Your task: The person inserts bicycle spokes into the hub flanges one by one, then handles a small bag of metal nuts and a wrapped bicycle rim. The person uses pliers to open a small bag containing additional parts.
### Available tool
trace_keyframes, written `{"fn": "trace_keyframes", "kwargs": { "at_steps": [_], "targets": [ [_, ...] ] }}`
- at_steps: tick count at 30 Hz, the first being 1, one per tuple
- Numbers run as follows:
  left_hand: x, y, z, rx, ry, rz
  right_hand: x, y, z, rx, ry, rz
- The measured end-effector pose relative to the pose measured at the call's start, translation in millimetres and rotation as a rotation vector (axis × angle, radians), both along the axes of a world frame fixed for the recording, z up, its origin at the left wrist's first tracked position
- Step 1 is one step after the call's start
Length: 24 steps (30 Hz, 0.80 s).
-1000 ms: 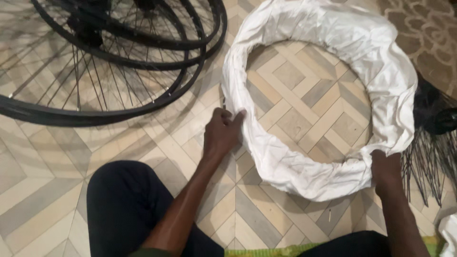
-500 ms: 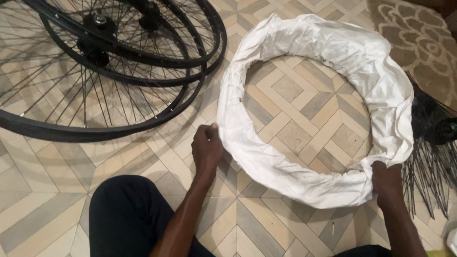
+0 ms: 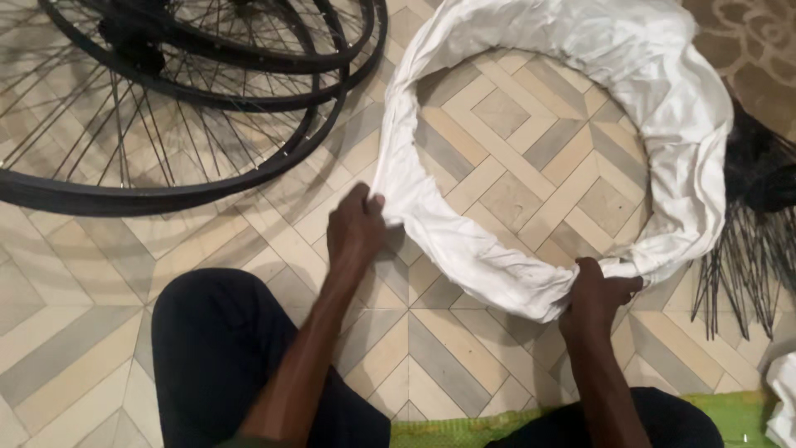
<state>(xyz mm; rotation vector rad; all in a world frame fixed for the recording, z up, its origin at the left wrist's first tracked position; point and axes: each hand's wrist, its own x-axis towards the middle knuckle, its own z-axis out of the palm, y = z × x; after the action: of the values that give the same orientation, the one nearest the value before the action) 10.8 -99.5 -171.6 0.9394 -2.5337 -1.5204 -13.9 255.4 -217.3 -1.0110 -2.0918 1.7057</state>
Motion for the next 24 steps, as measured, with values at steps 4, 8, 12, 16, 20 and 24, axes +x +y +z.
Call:
{"fn": "trace_keyframes", "kwargs": {
  "at_steps": [4, 8, 12, 16, 20, 24],
  "targets": [
    [29.8, 29.2, 15.0, 0.086, -0.095, -0.075, -28.6, 30.7, 4.2, -0.036, -0.005, 0.036],
    [61.2, 65.6, 15.3, 0.029, -0.021, -0.254, -62.8, 74.8, 5.4, 0.052, 0.079, 0.200],
    [71.8, 80.5, 18.3, -0.051, 0.100, -0.456, -95.2, 99.2, 8.8, 0.123, -0.092, 0.214],
    [52.8, 61.4, 35.5, 0.032, 0.001, -0.440, -90.8, 95.7, 12.3, 0.220, 0.031, 0.251],
    [19.6, 18.6, 50.5, -0.042, 0.113, -0.116, -43.2, 65.1, 19.0, 1.003, 0.282, 0.148],
    [-7.7, -18.2, 43.4, -0.080, 0.490, -0.039, -9.1, -2.4, 44.6, 1.099, 0.525, 0.328]
  ]
}}
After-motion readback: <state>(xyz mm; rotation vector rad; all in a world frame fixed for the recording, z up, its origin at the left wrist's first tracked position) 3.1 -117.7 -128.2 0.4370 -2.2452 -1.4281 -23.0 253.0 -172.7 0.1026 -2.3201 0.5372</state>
